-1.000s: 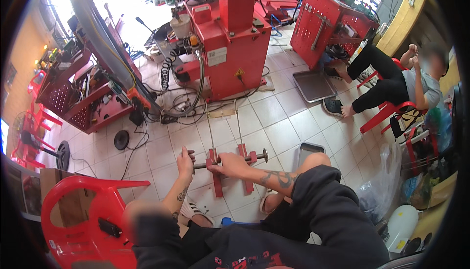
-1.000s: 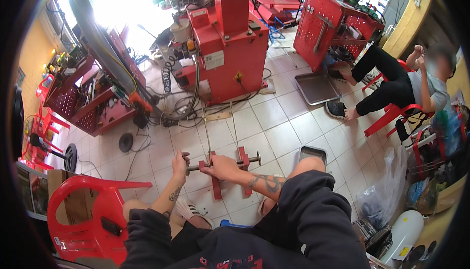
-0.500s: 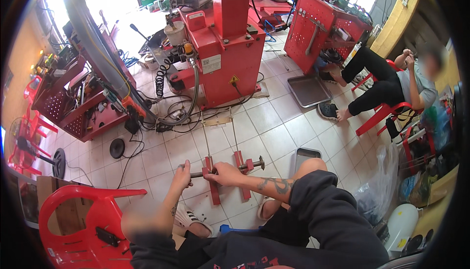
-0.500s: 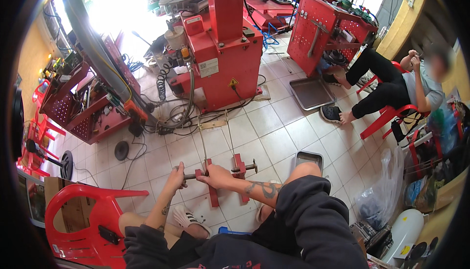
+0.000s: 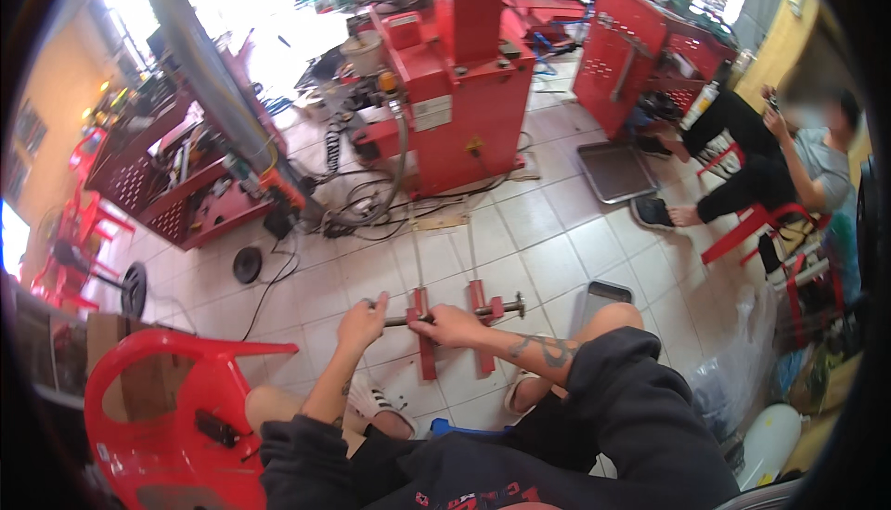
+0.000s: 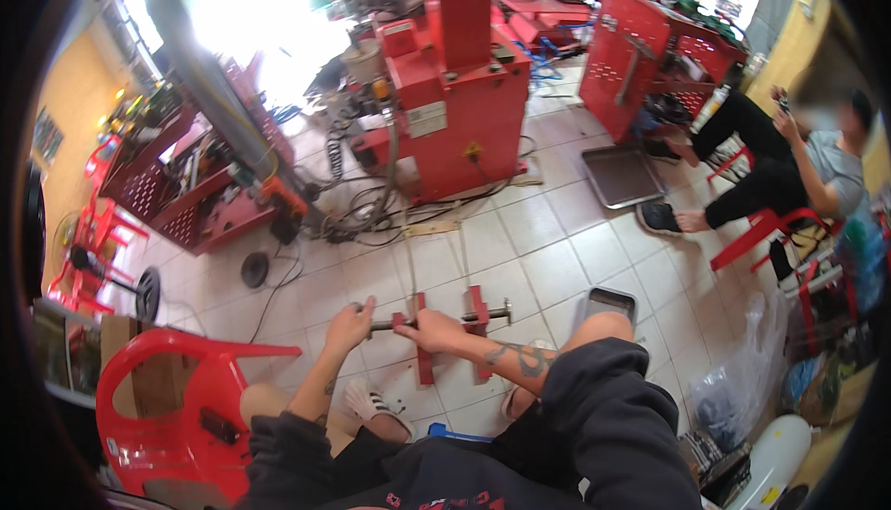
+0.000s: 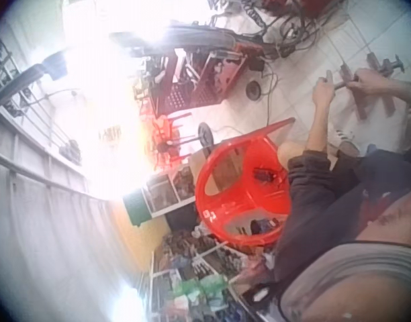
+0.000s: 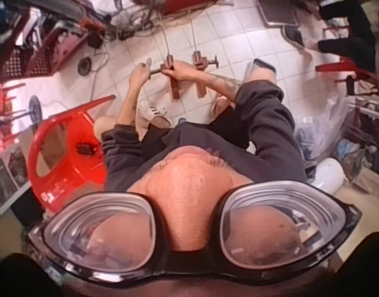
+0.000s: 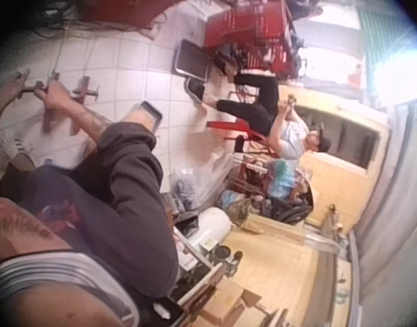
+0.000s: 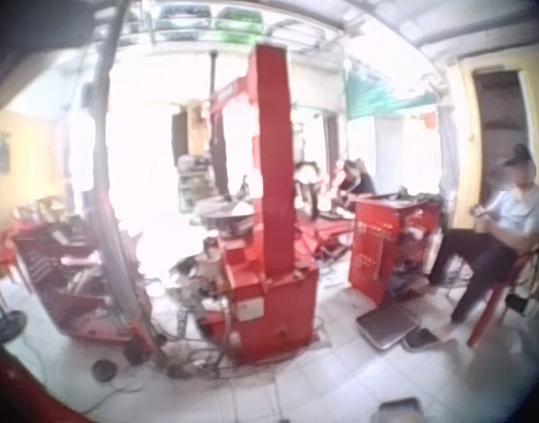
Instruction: The person sits on a low stool in a workshop and uses a hammer to tap a metal rod into a red metal frame. They repeatedly adjust the rod and strike it to secure it in place.
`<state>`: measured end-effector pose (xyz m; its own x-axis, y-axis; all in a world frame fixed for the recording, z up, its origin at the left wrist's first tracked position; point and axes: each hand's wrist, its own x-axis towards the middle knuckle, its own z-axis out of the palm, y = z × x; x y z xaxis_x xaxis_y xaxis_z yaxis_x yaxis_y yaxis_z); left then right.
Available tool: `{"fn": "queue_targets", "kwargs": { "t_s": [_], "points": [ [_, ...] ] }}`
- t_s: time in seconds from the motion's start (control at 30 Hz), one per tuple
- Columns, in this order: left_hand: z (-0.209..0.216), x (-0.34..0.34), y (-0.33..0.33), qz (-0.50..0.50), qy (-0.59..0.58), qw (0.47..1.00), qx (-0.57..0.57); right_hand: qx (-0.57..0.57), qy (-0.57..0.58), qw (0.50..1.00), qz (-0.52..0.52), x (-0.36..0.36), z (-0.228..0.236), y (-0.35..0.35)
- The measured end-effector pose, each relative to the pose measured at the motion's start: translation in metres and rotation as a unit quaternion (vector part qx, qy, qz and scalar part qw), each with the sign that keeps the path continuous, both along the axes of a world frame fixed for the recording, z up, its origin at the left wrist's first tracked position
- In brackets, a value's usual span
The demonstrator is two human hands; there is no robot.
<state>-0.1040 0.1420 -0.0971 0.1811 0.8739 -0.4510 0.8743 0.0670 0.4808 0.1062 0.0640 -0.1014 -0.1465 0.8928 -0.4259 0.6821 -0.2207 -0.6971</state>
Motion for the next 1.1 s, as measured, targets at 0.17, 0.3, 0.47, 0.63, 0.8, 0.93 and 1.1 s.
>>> {"fn": "queue_targets", "kwargs": {
  "t_s": [0.17, 0.3, 0.47, 0.63, 0.8, 0.93, 1.1],
  "points": [
    [-0.020, -0.001, 0.003, -0.013, -0.071, 0.997, -0.025, -0.013, -0.021, 1.000, -0.007, -0.003, 0.030, -0.002],
    [-0.025, -0.002, 0.001, -0.008, -0.097, 0.995, -0.026, -0.004, -0.009, 1.000, -0.007, -0.002, 0.026, -0.002],
    [-0.013, 0.005, -0.002, 0.049, -0.072, 0.994, -0.066, 0.004, 0.023, 1.000, -0.002, -0.001, 0.018, 0.000],
    [-0.002, -0.004, 0.003, 0.035, 0.006, 0.995, -0.098, 0.015, 0.020, 1.000, 0.002, -0.002, 0.008, 0.002],
    [0.014, -0.001, -0.001, 0.032, 0.005, 0.999, -0.035, 0.000, 0.035, 0.999, 0.006, -0.001, 0.003, 0.005],
    [0.020, 0.001, -0.001, 0.044, -0.050, 0.997, 0.029, 0.025, 0.031, 0.999, 0.009, 0.000, 0.014, 0.002],
    [0.011, 0.003, 0.002, 0.068, -0.125, 0.987, 0.072, 0.029, 0.034, 0.999, 0.016, 0.001, 0.007, 0.004]
  ]
}}
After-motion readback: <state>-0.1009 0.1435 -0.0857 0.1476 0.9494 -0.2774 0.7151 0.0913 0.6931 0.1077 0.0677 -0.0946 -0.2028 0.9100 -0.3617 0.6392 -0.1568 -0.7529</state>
